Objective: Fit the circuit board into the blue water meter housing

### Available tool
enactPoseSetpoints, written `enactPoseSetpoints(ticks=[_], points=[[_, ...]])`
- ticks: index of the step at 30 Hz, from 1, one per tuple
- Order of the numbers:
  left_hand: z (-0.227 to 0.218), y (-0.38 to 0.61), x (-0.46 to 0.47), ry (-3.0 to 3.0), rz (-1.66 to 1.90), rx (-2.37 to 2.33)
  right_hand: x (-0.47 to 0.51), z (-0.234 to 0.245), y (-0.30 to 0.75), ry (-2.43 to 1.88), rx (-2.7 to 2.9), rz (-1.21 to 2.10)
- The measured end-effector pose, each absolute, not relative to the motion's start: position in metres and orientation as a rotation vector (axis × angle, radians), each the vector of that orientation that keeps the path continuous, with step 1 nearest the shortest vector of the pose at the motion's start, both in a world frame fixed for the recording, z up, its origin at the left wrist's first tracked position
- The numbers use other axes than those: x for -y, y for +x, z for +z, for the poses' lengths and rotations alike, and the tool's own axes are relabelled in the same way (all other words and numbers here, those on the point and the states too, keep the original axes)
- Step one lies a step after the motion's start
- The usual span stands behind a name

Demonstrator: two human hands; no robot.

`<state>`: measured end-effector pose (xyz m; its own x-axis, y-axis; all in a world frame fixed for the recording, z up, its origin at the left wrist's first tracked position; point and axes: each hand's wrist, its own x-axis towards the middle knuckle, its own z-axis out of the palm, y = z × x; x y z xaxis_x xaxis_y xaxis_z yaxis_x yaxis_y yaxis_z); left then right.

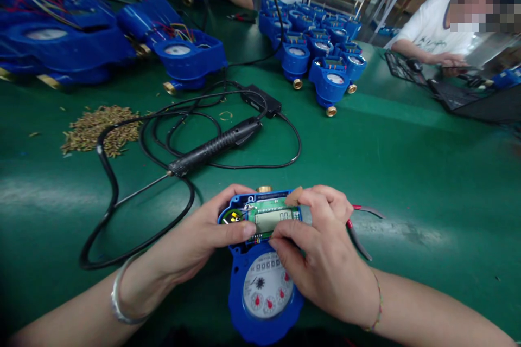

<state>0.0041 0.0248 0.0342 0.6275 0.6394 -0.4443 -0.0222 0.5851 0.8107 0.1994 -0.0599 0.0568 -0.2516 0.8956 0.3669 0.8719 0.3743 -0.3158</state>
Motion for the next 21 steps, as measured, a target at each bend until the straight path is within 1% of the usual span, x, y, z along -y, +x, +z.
enactPoseSetpoints(ticks=[4, 9, 12, 15, 17, 21], points=[[0.033, 0.004, -0.023, 0.849, 0.452, -0.790, 0.062, 0.058, 0.196, -1.512, 2.242, -0.053], [0.032, 0.005, -0.020, 0.820, 0.491, -0.774, 0.061, 0.060, 0.191, -1.563, 2.182, -0.012], [0.032, 0.005, -0.019, 0.825, 0.496, -0.764, 0.059, 0.063, 0.194, -1.574, 2.128, 0.126], [0.032, 0.003, -0.021, 0.818, 0.487, -0.764, 0.058, 0.056, 0.205, -1.484, 2.105, 0.267], [0.032, 0.002, -0.022, 0.802, 0.470, -0.772, 0.059, 0.041, 0.214, -1.414, 2.016, 0.410], [0.030, 0.000, -0.023, 0.743, 0.447, -0.743, 0.059, 0.006, 0.228, -1.374, 1.795, 0.826]])
